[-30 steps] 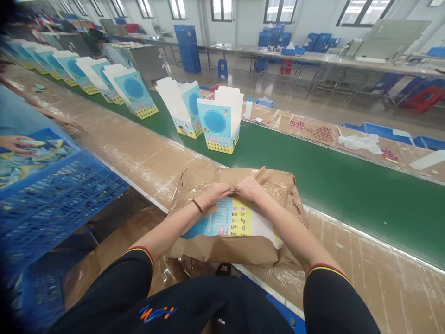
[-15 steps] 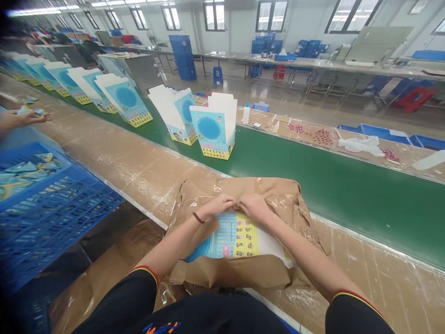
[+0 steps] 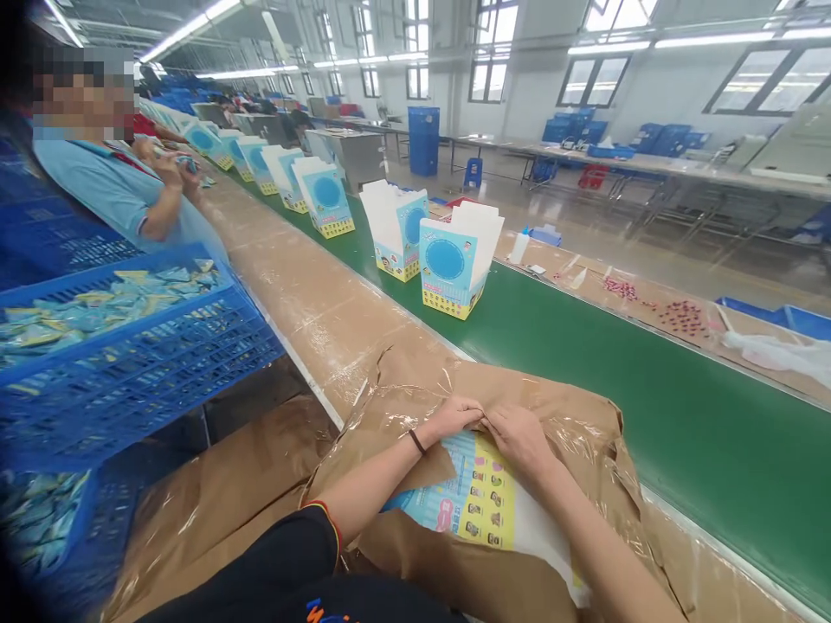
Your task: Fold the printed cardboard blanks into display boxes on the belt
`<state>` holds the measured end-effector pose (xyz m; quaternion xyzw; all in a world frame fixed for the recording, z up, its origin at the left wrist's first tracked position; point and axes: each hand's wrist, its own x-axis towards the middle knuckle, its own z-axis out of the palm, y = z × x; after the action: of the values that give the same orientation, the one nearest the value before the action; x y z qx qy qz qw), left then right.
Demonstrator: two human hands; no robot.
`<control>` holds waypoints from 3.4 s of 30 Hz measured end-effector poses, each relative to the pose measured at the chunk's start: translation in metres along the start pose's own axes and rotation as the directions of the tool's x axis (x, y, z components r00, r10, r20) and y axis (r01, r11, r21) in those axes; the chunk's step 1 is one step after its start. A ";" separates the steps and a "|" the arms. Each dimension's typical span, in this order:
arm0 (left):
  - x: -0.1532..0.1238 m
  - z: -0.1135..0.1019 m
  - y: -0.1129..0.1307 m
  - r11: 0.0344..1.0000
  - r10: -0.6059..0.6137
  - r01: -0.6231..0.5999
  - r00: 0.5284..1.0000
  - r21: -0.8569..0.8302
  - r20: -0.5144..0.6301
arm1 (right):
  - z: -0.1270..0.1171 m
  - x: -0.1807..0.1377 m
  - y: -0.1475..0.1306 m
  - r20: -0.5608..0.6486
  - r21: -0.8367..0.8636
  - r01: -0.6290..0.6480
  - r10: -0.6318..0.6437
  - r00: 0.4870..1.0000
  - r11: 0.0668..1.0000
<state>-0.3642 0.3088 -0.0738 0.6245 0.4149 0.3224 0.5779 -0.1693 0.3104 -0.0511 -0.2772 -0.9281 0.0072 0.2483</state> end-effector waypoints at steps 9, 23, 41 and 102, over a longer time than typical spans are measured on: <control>-0.002 0.003 0.000 0.985 -0.035 0.029 0.999 -0.173 -0.034 | -0.005 0.005 0.000 0.041 0.086 -0.055 0.052 0.998 0.995; 0.024 0.008 0.000 0.977 -0.196 0.157 0.923 -0.142 -0.332 | 0.010 0.031 0.040 0.480 0.411 -0.456 0.238 0.844 0.789; -0.021 -0.032 0.027 0.605 -0.179 0.444 0.884 0.661 -0.431 | 0.007 0.061 -0.008 0.544 -0.325 -0.275 0.417 0.728 0.905; 0.066 0.002 0.022 0.965 -0.164 0.243 0.850 0.096 -0.500 | 0.000 0.010 -0.003 0.308 -0.114 -0.433 0.447 0.840 0.894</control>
<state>-0.3299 0.3667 -0.0570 0.5185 0.6349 0.3730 0.4347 -0.1781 0.3131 -0.0460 -0.4825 -0.8676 0.0912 0.0777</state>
